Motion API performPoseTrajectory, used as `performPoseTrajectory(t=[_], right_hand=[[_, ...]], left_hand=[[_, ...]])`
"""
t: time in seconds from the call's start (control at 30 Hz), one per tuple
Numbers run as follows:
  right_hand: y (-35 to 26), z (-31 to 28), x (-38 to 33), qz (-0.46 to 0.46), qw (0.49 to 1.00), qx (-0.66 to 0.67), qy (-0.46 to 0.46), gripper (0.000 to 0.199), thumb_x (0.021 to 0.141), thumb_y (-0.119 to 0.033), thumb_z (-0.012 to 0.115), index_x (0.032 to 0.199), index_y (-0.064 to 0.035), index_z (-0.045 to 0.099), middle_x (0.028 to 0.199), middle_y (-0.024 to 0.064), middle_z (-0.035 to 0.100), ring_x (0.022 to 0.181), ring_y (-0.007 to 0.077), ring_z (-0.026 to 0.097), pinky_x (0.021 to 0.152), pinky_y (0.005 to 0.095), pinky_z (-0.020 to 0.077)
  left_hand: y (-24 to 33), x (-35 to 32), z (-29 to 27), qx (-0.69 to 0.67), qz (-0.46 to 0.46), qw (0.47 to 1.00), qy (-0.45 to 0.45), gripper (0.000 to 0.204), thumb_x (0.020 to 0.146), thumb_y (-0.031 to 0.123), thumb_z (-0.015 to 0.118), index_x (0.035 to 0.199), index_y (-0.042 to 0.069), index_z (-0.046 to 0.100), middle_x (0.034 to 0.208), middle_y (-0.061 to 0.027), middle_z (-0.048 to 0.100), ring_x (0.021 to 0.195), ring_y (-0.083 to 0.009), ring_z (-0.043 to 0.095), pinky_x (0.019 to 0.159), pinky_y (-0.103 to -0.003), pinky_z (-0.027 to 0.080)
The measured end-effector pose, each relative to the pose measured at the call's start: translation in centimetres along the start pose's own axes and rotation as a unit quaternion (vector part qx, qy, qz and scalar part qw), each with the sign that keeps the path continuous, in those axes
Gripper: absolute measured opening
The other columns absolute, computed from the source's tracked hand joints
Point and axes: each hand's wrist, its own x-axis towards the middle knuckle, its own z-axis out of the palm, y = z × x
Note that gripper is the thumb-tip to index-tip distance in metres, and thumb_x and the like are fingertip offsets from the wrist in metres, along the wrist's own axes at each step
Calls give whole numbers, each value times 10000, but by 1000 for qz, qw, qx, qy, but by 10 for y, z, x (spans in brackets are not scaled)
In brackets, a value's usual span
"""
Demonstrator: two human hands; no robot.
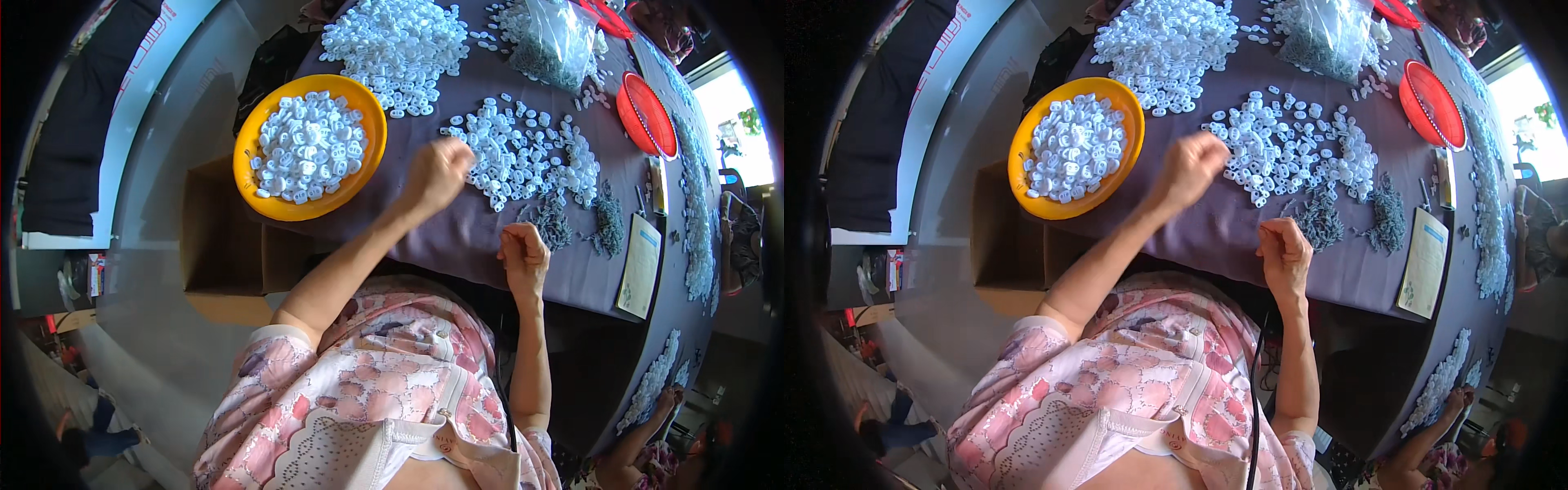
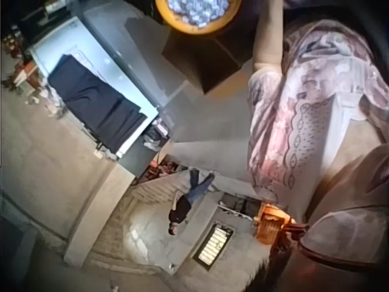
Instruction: The person assembles small plastic pieces by picking them up from the table and fitting them together by hand.
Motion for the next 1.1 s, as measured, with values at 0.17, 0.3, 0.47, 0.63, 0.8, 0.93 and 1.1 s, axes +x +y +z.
performPoseTrajectory(t=[0.17, 0.3, 0.47, 0.63, 0.8, 0.93, 1.1], right_hand=[[5, 3, 1, 1, 1000, -5, 21, 58, 806, 46, 555, 839, -1, 561, 673, 15, 528, 526, 57, 502, 470, 191, 387], [5, 6, 4, -6, 1000, -3, 17, 66, 800, 50, 561, 834, -7, 563, 676, 8, 531, 524, 54, 497, 472, 190, 387], [1, 5, 3, -20, 999, -38, 15, 76, 785, 49, 570, 833, -10, 567, 678, 23, 538, 522, 61, 501, 478, 202, 393], [2, 9, 3, -41, 997, -57, 13, 79, 778, 47, 570, 833, -8, 567, 669, 38, 544, 521, 73, 519, 477, 212, 400], [4, 5, 0, -31, 997, -66, 22, 59, 789, 25, 577, 834, -13, 569, 662, 36, 547, 519, 80, 537, 474, 216, 412], [0, 6, 1, -22, 997, -66, 20, 57, 796, 14, 580, 844, -14, 571, 664, 30, 551, 524, 82, 542, 478, 214, 418], [-3, 10, -1, 39, 999, 3, 35, 41, 817, -3, 568, 857, -8, 576, 713, 12, 582, 567, 57, 538, 485, 214, 418]], left_hand=[[-29, 40, -17, 239, 81, 963, 92, 102, 775, 86, 593, 862, 46, 629, 859, -141, 609, 784, -300, 615, 684, -385, 485], [-41, 50, -11, 305, 63, 947, 72, 102, 744, 78, 628, 841, 59, 652, 842, -128, 596, 766, -292, 605, 669, -384, 479], [-40, 46, -12, 300, 96, 948, 52, 92, 734, 111, 648, 817, 77, 666, 824, -122, 593, 754, -286, 599, 665, -376, 478], [-41, 39, -21, 254, 98, 961, 55, 59, 706, 41, 641, 741, 42, 594, 753, -107, 588, 707, -271, 593, 637, -358, 470], [-10, 5, -23, 12, -86, 996, -4, 47, 752, 36, 593, 744, -4, 569, 646, -88, 596, 516, -182, 585, 480, -308, 469], [-10, -26, -25, -132, -150, 980, -22, 46, 777, 37, 596, 808, 5, 606, 633, -1, 560, 478, -61, 524, 402, -186, 407], [9, -49, -10, -263, -211, 936, -102, 197, 790, 20, 602, 983, 6, 636, 704, -24, 615, 531, -75, 584, 424, -172, 442]])
